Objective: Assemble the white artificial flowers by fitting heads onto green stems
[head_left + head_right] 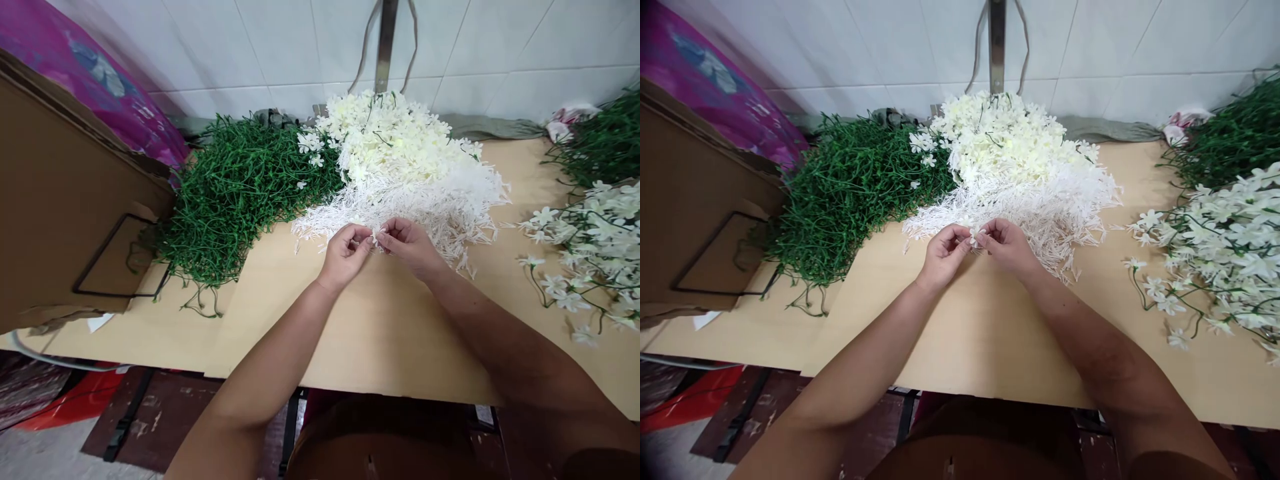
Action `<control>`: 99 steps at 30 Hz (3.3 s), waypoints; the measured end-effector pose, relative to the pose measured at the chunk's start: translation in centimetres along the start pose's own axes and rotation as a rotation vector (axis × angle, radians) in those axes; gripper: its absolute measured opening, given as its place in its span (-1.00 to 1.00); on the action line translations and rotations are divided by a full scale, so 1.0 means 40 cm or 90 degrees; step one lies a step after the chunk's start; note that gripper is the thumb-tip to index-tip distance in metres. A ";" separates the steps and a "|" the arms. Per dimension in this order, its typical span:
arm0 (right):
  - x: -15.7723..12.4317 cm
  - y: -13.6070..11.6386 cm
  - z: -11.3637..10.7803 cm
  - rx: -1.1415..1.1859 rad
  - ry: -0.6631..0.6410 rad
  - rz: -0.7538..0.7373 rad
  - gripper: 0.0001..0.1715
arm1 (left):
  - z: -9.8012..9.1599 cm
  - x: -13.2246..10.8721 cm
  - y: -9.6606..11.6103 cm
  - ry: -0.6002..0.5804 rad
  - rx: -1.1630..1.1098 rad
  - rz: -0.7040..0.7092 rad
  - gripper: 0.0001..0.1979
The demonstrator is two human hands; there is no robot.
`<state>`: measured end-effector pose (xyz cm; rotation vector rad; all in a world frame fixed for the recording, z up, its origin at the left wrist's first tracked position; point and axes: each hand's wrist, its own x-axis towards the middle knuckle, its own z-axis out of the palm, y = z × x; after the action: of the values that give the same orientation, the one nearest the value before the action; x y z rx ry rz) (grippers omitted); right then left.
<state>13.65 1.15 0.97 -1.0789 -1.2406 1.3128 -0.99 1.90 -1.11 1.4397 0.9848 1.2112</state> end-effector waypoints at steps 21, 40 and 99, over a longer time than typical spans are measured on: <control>0.013 0.058 0.023 -0.033 -0.020 -0.014 -0.69 | -0.124 0.076 -0.009 0.219 0.265 0.037 -0.92; -0.018 0.053 0.067 -0.322 -0.173 -0.070 -0.90 | -0.201 0.235 0.029 0.114 0.840 -0.005 -0.80; 0.012 0.061 0.050 0.145 -0.129 0.019 -0.53 | 0.000 0.060 0.070 0.082 -0.221 -0.107 -0.68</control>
<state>11.42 1.45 -1.29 -0.8214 -1.1901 1.5753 -0.58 3.66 2.11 0.9996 0.9093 1.2895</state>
